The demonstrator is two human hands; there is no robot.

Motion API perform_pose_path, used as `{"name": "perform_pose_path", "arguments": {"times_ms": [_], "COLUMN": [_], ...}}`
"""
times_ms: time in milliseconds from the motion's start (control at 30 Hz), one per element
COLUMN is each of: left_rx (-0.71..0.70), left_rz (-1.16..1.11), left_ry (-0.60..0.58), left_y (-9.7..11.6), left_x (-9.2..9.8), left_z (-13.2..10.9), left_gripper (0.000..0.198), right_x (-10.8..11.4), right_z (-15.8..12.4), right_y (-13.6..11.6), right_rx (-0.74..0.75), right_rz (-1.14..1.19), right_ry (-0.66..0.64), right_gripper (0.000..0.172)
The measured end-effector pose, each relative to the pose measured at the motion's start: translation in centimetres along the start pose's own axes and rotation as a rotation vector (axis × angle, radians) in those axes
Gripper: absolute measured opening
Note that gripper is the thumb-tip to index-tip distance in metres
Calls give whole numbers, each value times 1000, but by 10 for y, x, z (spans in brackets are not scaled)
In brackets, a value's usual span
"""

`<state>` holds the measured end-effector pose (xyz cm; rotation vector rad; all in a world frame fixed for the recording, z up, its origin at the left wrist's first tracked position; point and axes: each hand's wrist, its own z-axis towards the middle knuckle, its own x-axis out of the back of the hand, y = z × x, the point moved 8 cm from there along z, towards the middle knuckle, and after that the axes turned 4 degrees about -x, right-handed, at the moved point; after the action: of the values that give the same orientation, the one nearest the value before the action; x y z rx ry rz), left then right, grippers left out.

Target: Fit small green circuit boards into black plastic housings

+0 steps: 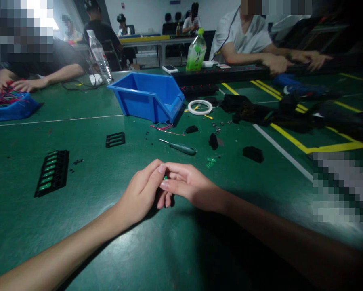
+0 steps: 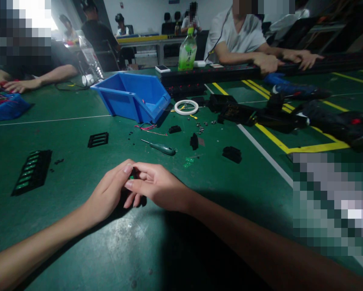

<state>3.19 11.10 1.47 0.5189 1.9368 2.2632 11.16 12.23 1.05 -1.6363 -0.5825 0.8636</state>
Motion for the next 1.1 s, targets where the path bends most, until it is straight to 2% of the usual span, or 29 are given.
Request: {"name": "perform_pose_path", "arguments": {"times_ms": [500, 1100], "left_rx": [1, -4], "left_rz": [1, -4], "left_ry": [6, -4], "left_y": [2, 0], "left_x": [1, -1], "left_z": [0, -1], "left_gripper": [44, 49], "right_x": [-1, 0], "right_z": [0, 0], "right_y": [-2, 0], "right_rx": [-13, -10], "right_rz": [-6, -2], "right_ry": [7, 1], "right_gripper": [18, 24]}}
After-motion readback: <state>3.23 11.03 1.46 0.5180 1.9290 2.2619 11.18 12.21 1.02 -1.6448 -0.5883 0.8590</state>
